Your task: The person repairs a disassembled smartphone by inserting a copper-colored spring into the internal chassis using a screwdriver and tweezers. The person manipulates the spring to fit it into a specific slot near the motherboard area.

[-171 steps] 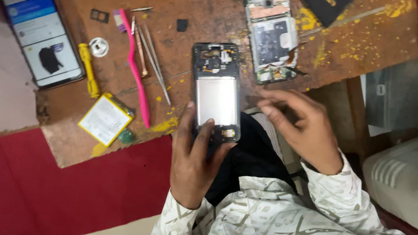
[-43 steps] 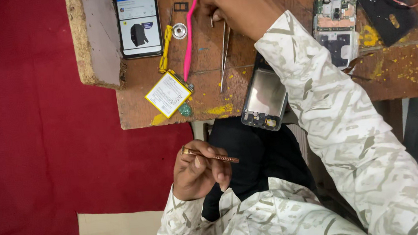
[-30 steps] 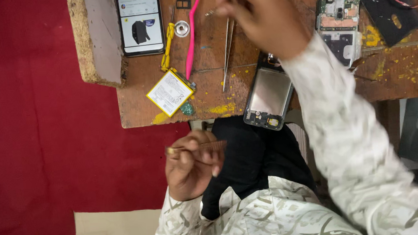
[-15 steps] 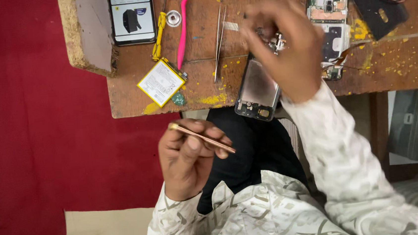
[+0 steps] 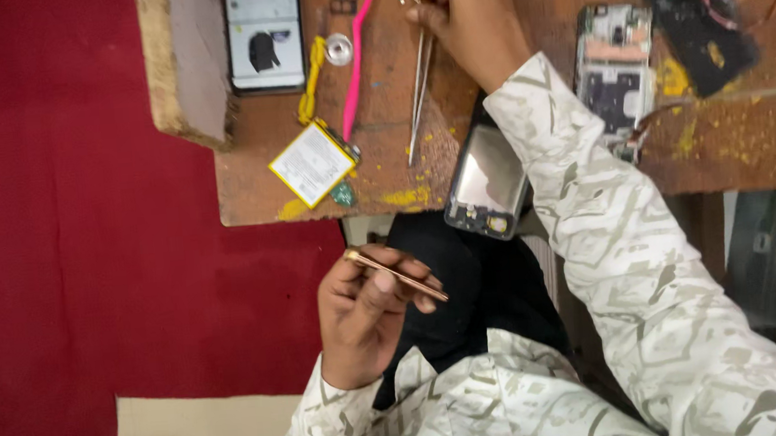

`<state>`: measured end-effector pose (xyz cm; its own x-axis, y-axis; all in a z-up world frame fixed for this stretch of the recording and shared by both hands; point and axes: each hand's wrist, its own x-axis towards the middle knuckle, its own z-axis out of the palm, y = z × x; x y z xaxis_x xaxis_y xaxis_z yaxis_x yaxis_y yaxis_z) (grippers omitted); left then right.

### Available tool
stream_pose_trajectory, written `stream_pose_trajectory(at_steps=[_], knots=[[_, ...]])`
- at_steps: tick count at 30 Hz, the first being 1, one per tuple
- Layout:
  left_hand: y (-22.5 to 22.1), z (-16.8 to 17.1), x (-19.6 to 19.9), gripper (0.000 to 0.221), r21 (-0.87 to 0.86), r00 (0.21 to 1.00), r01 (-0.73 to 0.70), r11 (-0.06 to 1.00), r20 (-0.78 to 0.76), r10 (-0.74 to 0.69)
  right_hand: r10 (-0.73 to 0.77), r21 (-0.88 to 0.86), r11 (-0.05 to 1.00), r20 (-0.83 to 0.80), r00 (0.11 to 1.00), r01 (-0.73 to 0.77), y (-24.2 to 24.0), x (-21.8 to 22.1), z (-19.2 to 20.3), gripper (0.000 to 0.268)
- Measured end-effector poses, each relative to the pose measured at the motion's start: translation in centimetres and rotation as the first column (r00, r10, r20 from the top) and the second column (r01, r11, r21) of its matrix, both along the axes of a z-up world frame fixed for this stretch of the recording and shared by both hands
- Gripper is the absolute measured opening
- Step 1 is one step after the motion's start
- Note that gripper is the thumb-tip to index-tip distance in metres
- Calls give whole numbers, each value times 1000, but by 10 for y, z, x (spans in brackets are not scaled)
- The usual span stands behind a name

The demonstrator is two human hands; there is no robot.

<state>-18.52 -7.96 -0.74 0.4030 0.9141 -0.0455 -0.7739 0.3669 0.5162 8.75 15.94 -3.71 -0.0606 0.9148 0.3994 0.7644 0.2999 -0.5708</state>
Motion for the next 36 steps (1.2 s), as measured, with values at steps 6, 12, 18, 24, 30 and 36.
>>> stream_pose_trajectory(at_steps=[6,12,18,24,30,36], knots=[[13,20,6,58,74,988,-136,988,-70,141,-46,257,966,293,955,-33,-6,-12,35,9],[31,41,8,55,2,935,-348,938,-77,347,32,23,999,-110,993,-29,-157,-43,132,9],[25,64,26,52,10,964,-261,965,-47,261,51,-45,997,-298,953,-67,-248,-77,150,22],[7,79,37,50,133,957,-262,956,-92,275,-18,-66,998,-400,916,-9,-269,-70,141,20],[-3,75,41,50,-3,989,-148,989,-2,148,-13,-10,1000,-399,917,10,-286,-64,144,20],[-10,69,51,45,-162,986,14,987,165,13,-54,-34,998,-406,912,44,-299,-65,153,17]])
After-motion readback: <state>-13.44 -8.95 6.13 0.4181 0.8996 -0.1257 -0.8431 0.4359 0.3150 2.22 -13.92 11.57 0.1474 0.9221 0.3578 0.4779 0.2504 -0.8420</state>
